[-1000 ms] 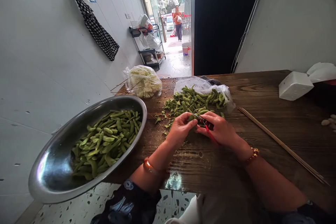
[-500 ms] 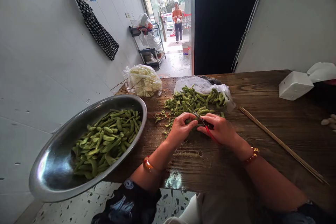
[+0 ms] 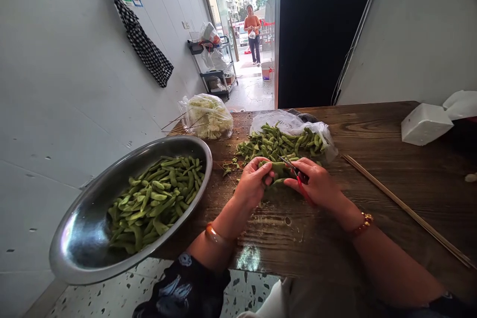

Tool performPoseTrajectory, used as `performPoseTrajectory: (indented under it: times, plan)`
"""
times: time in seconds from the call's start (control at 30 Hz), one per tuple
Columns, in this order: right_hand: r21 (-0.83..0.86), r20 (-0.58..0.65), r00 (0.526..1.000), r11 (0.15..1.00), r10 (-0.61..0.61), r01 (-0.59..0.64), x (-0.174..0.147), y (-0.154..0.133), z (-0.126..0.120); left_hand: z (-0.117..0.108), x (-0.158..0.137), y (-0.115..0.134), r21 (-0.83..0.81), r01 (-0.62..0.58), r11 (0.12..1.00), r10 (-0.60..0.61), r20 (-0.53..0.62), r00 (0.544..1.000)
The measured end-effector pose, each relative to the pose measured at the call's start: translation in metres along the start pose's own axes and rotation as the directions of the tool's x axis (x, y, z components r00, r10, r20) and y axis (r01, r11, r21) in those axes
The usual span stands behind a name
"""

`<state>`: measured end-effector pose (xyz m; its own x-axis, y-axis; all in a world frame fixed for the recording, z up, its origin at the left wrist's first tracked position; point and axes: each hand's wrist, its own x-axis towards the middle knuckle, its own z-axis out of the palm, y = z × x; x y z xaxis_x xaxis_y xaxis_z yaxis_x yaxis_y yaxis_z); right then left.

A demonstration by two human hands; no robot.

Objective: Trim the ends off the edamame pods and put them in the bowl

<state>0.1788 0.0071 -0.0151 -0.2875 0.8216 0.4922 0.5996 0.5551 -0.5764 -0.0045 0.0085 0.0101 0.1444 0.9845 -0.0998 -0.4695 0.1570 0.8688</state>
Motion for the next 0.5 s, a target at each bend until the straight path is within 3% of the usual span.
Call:
performPoseTrajectory:
  times: [0.17, 0.5]
  plan:
    - [0.006, 0.039, 0.999, 1.000, -0.007, 0.007, -0.0005, -0.0030, 0.0003, 0.0023, -0.0013, -0.0037, -0.053, 0.024, 0.998, -0.024, -0.002, 1.000]
    - [0.042, 0.005, 0.999, 0.998, -0.048, 0.048, -0.0006, -0.0001, 0.0007, 0.0040, -0.0043, -0.0073, -0.021, 0.063, 0.998, -0.062, 0.023, 0.998]
